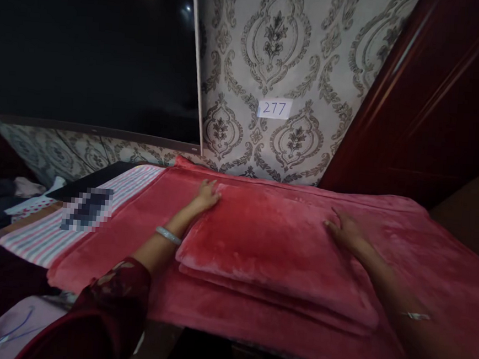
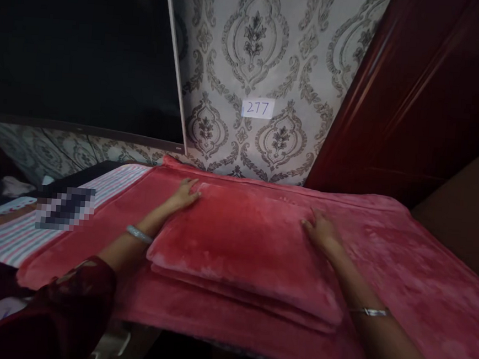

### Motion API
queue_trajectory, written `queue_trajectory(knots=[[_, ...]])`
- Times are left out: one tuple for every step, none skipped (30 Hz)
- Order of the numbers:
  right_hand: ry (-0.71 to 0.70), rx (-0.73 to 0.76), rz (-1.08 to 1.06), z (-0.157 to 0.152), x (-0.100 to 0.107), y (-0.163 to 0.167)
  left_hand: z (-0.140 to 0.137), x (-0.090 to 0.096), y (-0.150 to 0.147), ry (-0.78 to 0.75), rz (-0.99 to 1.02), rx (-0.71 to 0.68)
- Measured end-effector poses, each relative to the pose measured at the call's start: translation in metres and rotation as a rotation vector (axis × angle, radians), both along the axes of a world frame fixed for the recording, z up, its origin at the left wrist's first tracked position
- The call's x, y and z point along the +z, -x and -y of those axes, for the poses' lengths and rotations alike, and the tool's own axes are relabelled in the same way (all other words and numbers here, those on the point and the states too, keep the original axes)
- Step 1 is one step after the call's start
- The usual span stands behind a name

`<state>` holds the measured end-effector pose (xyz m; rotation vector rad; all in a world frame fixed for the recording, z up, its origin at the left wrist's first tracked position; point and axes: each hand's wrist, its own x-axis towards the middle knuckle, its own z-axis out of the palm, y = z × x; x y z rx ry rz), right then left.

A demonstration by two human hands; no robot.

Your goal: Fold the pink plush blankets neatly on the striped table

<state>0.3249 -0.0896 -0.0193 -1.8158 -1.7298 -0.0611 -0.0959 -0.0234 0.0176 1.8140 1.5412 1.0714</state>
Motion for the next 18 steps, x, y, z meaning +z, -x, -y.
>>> queue_trajectory(knots=[[-0.043, 0.038, 0.093, 0.012, 0.006, 0.010, 0.010, 0.004, -0.005, -0.066, -0.115, -0.018], [-0.102, 0.099, 0.170, 0.026, 0.009, 0.022, 0.022, 0.005, -0.012, -0.143, -0.262, -0.052], [-0.137, 0.174, 0.234, 0.041, 0.009, 0.036, 0.035, 0.004, -0.019, -0.226, -0.436, -0.101], [-0.137, 0.236, 0.289, 0.055, 0.005, 0.049, 0.049, 0.001, -0.026, -0.292, -0.567, -0.145], [-0.109, 0.283, 0.340, 0.069, -0.001, 0.062, 0.063, -0.004, -0.032, -0.325, -0.657, -0.184], [-0.071, 0.287, 0.373, 0.080, -0.010, 0.072, 0.074, -0.010, -0.038, -0.325, -0.714, -0.213], [-0.043, 0.273, 0.389, 0.089, -0.020, 0.080, 0.084, -0.018, -0.042, -0.302, -0.747, -0.230], [-0.016, 0.255, 0.396, 0.095, -0.030, 0.085, 0.090, -0.026, -0.045, -0.268, -0.769, -0.238], [0.001, 0.234, 0.395, 0.099, -0.040, 0.087, 0.094, -0.033, -0.047, -0.237, -0.781, -0.238], [0.008, 0.221, 0.391, 0.100, -0.047, 0.087, 0.096, -0.040, -0.047, -0.217, -0.787, -0.234], [0.009, 0.215, 0.388, 0.101, -0.053, 0.086, 0.096, -0.046, -0.046, -0.211, -0.788, -0.228], [0.005, 0.214, 0.384, 0.100, -0.057, 0.084, 0.096, -0.050, -0.045, -0.217, -0.786, -0.224], [0.001, 0.217, 0.380, 0.100, -0.059, 0.083, 0.094, -0.053, -0.044, -0.226, -0.784, -0.222], [-0.001, 0.221, 0.377, 0.099, -0.060, 0.081, 0.093, -0.054, -0.043, -0.230, -0.785, -0.222], [-0.001, 0.225, 0.374, 0.099, -0.059, 0.080, 0.092, -0.055, -0.042, -0.228, -0.790, -0.223], [0.003, 0.229, 0.371, 0.099, -0.059, 0.080, 0.091, -0.055, -0.042, -0.221, -0.798, -0.225], [0.009, 0.232, 0.369, 0.099, -0.058, 0.080, 0.090, -0.056, -0.041, -0.212, -0.808, -0.227], [0.015, 0.233, 0.367, 0.099, -0.058, 0.080, 0.090, -0.056, -0.042, -0.203, -0.818, -0.231]])
